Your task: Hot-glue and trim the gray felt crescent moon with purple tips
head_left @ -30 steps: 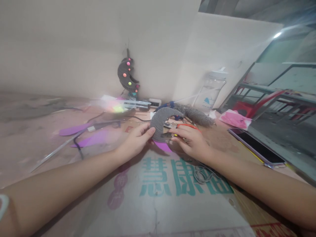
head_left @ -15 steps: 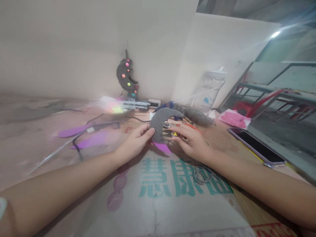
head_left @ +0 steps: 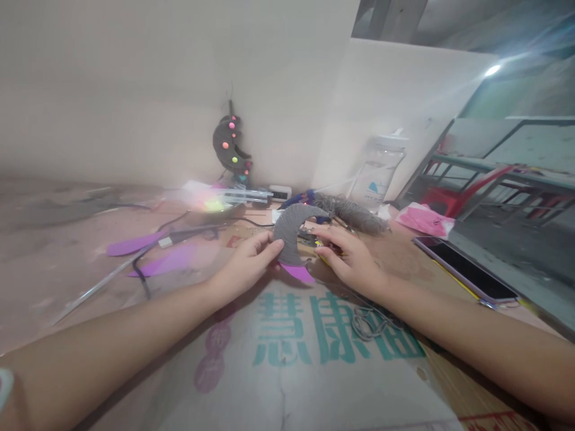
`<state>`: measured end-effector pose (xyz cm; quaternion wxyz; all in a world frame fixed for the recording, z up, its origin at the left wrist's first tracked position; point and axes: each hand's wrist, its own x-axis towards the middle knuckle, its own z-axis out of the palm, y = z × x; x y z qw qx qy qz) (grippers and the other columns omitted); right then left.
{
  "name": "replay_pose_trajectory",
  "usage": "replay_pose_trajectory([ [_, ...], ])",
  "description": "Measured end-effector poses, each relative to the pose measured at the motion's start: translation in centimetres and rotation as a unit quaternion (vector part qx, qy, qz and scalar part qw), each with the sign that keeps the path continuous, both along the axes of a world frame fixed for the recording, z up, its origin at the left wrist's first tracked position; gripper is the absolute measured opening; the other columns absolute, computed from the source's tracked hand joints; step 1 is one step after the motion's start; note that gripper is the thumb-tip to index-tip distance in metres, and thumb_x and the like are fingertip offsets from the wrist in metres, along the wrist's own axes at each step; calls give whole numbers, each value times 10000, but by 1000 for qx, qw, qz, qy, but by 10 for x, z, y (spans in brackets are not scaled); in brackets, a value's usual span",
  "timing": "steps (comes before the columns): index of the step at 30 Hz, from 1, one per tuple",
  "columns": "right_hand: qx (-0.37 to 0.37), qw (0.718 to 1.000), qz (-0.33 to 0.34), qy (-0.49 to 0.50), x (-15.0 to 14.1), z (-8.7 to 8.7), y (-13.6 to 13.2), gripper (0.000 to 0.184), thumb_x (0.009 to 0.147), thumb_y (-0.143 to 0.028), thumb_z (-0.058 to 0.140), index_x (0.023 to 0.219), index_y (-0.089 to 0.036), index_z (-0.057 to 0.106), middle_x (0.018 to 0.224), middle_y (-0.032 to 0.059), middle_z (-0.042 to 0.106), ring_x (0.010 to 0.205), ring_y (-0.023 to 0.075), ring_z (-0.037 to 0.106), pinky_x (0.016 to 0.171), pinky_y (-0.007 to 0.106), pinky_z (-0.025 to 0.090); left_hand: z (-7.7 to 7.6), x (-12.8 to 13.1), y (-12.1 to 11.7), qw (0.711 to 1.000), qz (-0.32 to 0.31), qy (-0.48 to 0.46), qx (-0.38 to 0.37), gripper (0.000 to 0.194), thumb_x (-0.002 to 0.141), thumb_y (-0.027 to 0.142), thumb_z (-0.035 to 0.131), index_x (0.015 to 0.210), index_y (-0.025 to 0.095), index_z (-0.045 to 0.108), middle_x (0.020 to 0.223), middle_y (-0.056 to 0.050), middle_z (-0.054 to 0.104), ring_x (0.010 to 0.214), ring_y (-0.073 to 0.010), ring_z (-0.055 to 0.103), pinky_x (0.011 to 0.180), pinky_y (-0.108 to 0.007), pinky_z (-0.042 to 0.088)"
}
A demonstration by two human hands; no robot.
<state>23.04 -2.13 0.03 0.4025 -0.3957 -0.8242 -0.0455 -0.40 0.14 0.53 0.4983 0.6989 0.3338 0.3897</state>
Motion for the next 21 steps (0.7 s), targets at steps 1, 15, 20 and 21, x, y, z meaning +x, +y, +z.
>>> replay_pose_trajectory([
  [1,-4,1000,1,-3,0,0,0,286,943,-267,550,1202,-190,644,1218,123,696,1136,259,646,974,451,519,-1,0,0,1000,-2,-14,-6,244,899,388,531,847,152,569,724,15,562,629,-107,524,604,-223,418],
  [15,-4,999,16,-32,1,-2,-1,267,946,-298,558,1170,-183,646,1182,130,700,1143,266,636,966,427,517,-5,-1,3,994,-3,-84,-65,345,861,504,587,883,160,587,721,13,599,612,-116,530,594,-232,448],
  [20,9,999,14,-52,1,-2,-1,259,949,-310,553,1153,-182,649,1129,123,717,1093,259,653,919,407,530,-5,0,4,994,-4,-87,-64,373,854,519,590,924,153,600,708,16,586,602,-116,517,604,-237,457],
  [21,12,998,12,-53,0,-1,-1,263,949,-313,553,1155,-180,648,1122,125,718,1089,261,653,918,409,528,-6,1,4,994,-8,-89,-65,382,850,524,592,940,153,602,714,14,590,602,-116,515,602,-238,457],
])
